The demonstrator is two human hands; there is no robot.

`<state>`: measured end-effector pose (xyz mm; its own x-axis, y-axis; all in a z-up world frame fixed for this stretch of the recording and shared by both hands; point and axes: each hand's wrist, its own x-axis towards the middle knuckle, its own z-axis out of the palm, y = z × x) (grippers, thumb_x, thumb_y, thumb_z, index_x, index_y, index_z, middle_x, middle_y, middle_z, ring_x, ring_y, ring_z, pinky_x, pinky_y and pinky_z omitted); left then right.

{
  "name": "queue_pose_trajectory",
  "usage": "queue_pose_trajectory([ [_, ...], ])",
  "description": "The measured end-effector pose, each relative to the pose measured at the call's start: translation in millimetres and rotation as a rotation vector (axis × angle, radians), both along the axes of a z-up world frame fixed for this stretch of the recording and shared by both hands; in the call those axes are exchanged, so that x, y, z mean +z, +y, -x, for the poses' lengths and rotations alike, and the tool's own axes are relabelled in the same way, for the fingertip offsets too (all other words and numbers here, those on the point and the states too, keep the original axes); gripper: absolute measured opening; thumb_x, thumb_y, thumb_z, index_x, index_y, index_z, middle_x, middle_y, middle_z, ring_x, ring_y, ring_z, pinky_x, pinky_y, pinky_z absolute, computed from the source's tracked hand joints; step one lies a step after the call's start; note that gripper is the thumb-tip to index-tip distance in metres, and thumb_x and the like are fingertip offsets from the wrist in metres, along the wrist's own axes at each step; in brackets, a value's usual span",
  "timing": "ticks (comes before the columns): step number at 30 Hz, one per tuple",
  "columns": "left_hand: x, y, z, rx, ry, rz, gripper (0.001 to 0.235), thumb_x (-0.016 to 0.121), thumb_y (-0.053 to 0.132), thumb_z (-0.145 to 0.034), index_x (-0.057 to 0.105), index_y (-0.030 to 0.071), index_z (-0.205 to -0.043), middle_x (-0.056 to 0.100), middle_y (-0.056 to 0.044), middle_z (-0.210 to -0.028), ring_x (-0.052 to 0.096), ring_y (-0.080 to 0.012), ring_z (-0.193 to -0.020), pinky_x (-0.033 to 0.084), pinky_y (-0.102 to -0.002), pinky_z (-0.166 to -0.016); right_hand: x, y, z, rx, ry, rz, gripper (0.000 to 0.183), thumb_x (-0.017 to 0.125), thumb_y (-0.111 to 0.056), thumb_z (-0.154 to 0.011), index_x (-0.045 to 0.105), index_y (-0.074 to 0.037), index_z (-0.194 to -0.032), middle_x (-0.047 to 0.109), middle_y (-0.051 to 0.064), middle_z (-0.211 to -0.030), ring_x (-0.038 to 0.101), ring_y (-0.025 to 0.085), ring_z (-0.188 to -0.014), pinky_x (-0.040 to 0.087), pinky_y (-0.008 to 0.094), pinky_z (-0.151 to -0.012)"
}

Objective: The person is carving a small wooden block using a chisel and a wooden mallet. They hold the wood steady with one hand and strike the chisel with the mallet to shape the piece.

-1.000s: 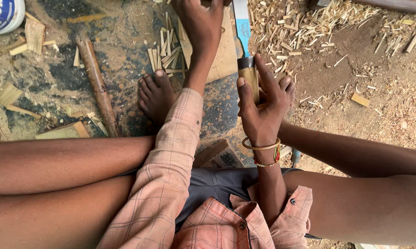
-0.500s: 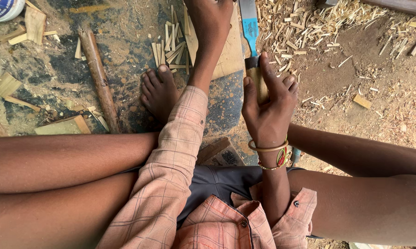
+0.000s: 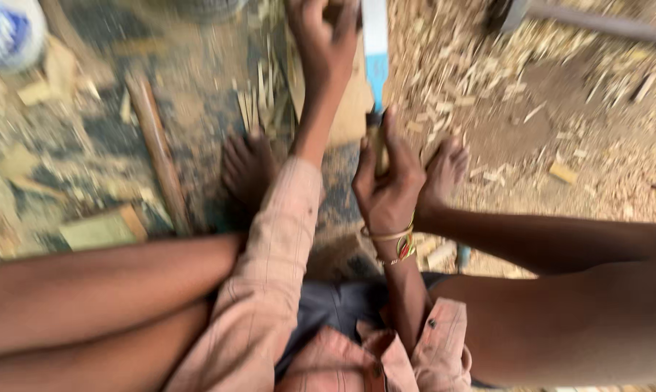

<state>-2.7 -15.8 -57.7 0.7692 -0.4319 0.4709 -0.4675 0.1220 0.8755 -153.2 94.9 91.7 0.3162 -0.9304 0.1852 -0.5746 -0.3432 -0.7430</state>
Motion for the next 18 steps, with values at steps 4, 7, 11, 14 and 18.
queue_pose_trajectory([
  [4, 26.1, 14.0, -6.3, -0.195, 0.113, -0.045, 0.010, 0.075, -0.002, -0.086, 0.070, 0.005, -0.093, 0.049, -0.009, -0.121, 0.060, -0.0225, -0.112, 0.054, -0.036, -0.091, -3.7, -10.6, -12.6, -0.067, 0.085, -0.027, 0.042, 0.067, -0.010, -0.104, 0.060, -0.003, -0.145, 0.072, 0.019, -0.098, 0.066, 0.022, -0.069, 0.051, 0.034, -0.067],
  [7, 41.1, 8.0, -16.8, -0.229, 0.151, -0.089, 0.013, 0.075, -0.004, -0.083, 0.069, 0.006, -0.089, 0.050, -0.009, -0.119, 0.061, -0.0224, -0.106, 0.056, -0.034, -0.086, 3.7, -19.5, -20.7, -0.095, 0.051, -0.116, 0.047, 0.068, -0.011, -0.098, 0.060, -0.002, -0.143, 0.074, 0.016, -0.095, 0.056, 0.017, -0.049, 0.044, 0.031, -0.049],
  [11, 54.4, 13.9, -12.9, -0.237, 0.260, -0.120, 0.013, 0.075, -0.001, -0.084, 0.069, 0.008, -0.091, 0.050, -0.007, -0.118, 0.064, -0.0215, -0.101, 0.059, -0.033, -0.082, 4.7, -12.8, -19.5, -0.130, -0.310, -0.344, 0.050, 0.065, -0.012, -0.098, 0.057, -0.005, -0.147, 0.077, 0.009, -0.094, 0.057, 0.008, -0.054, 0.043, 0.025, -0.044],
  [14, 62.8, 17.2, -5.1, -0.242, 0.368, -0.110, 0.012, 0.072, 0.005, -0.087, 0.070, 0.013, -0.096, 0.049, -0.005, -0.116, 0.064, -0.0194, -0.098, 0.060, -0.033, -0.081, 9.2, -5.3, -10.3, -0.055, -0.468, -0.299, 0.050, 0.061, -0.015, -0.104, 0.051, -0.007, -0.152, 0.073, 0.007, -0.092, 0.062, 0.007, -0.059, 0.049, 0.022, -0.047],
  [18, 60.3, 19.6, 0.6, -0.071, -0.015, -0.161, 0.015, 0.075, 0.013, -0.090, 0.077, 0.014, -0.105, 0.050, -0.004, -0.118, 0.054, -0.0234, -0.115, 0.046, -0.040, -0.103, 30.9, -8.4, 16.6, -0.120, -0.416, -0.280, 0.052, 0.064, -0.018, -0.104, 0.050, -0.009, -0.154, 0.072, 0.007, -0.085, 0.064, 0.007, -0.060, 0.053, 0.024, -0.048],
])
